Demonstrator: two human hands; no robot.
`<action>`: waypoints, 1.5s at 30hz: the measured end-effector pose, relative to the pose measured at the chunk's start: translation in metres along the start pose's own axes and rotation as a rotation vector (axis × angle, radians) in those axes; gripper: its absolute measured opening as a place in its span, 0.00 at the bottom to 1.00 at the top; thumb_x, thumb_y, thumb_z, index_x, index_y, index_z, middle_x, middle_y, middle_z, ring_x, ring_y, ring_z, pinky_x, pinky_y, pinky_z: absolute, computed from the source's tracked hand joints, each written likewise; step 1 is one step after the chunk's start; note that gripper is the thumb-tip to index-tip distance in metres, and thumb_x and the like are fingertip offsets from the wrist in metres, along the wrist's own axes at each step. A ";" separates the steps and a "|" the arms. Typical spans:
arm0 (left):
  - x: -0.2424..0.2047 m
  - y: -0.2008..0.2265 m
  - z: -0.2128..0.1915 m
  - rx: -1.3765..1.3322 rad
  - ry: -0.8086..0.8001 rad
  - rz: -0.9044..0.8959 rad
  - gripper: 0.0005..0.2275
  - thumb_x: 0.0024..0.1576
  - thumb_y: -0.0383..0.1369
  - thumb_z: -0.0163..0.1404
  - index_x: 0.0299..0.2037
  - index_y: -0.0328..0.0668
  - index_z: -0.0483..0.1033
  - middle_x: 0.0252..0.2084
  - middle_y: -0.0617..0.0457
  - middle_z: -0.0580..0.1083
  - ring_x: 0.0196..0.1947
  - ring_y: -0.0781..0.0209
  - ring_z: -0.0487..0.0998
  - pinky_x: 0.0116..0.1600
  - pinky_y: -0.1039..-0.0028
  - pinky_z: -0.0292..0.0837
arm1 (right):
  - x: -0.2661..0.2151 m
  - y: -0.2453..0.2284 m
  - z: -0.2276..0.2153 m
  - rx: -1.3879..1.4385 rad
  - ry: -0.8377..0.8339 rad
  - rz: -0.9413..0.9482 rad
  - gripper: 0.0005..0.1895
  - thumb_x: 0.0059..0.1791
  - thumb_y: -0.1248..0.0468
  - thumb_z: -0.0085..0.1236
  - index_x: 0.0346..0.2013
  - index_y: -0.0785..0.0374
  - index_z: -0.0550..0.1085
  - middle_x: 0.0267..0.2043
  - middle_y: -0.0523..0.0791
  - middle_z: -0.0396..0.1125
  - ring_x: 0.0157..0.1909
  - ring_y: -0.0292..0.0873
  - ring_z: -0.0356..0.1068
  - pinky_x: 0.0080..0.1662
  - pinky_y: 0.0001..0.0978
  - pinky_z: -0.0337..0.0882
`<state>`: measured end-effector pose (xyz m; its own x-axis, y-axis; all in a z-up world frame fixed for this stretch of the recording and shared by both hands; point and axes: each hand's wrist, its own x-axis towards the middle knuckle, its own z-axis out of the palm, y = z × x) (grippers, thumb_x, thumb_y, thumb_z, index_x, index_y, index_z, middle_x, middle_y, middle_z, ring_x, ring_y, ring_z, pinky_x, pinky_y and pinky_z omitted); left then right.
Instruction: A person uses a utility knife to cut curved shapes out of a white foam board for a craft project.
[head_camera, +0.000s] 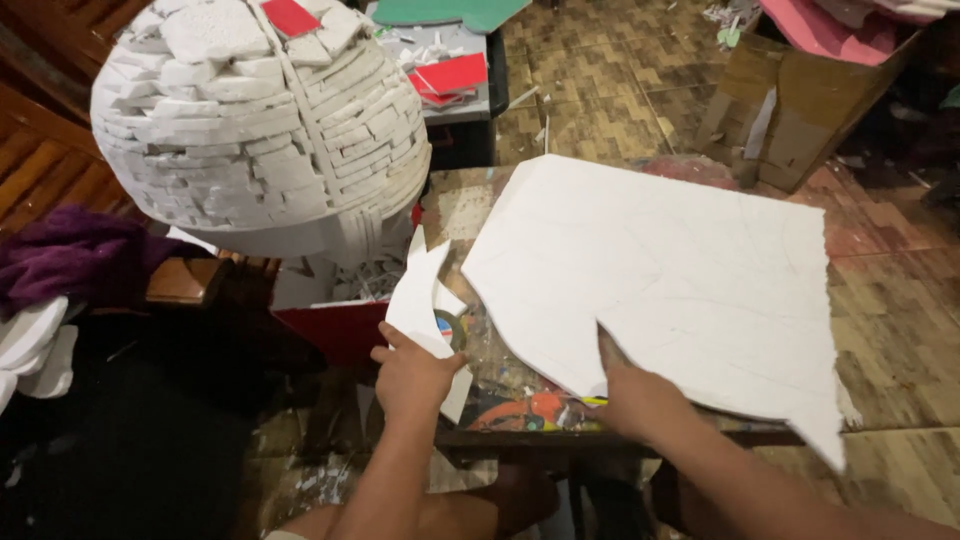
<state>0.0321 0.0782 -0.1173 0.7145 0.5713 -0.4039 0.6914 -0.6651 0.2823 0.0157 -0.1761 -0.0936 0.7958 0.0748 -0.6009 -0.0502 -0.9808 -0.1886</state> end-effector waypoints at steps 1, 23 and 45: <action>-0.001 -0.001 0.000 0.004 -0.006 -0.005 0.59 0.50 0.60 0.61 0.78 0.43 0.28 0.71 0.36 0.52 0.48 0.37 0.79 0.40 0.55 0.81 | 0.009 0.011 0.007 0.000 -0.009 0.001 0.68 0.48 0.40 0.62 0.78 0.43 0.17 0.59 0.52 0.71 0.52 0.55 0.76 0.50 0.45 0.76; 0.097 0.089 -0.017 0.045 0.050 0.112 0.55 0.52 0.57 0.60 0.78 0.43 0.31 0.75 0.38 0.48 0.53 0.35 0.77 0.39 0.56 0.81 | 0.041 0.044 0.037 -0.355 -0.157 -0.027 0.21 0.42 0.44 0.63 0.40 0.54 0.78 0.41 0.39 0.75 0.44 0.44 0.76 0.41 0.37 0.72; -0.023 0.023 0.073 -0.654 -0.496 0.364 0.13 0.57 0.36 0.58 0.49 0.39 0.75 0.34 0.45 0.83 0.19 0.60 0.79 0.22 0.71 0.73 | -0.025 0.030 -0.012 -0.221 -0.089 0.084 0.17 0.42 0.47 0.56 0.36 0.54 0.73 0.38 0.38 0.73 0.37 0.40 0.72 0.36 0.32 0.66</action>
<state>0.0236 0.0145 -0.1653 0.8777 0.0047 -0.4792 0.4624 -0.2706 0.8444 0.0015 -0.2094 -0.0755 0.7377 -0.0027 -0.6751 0.0272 -0.9991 0.0337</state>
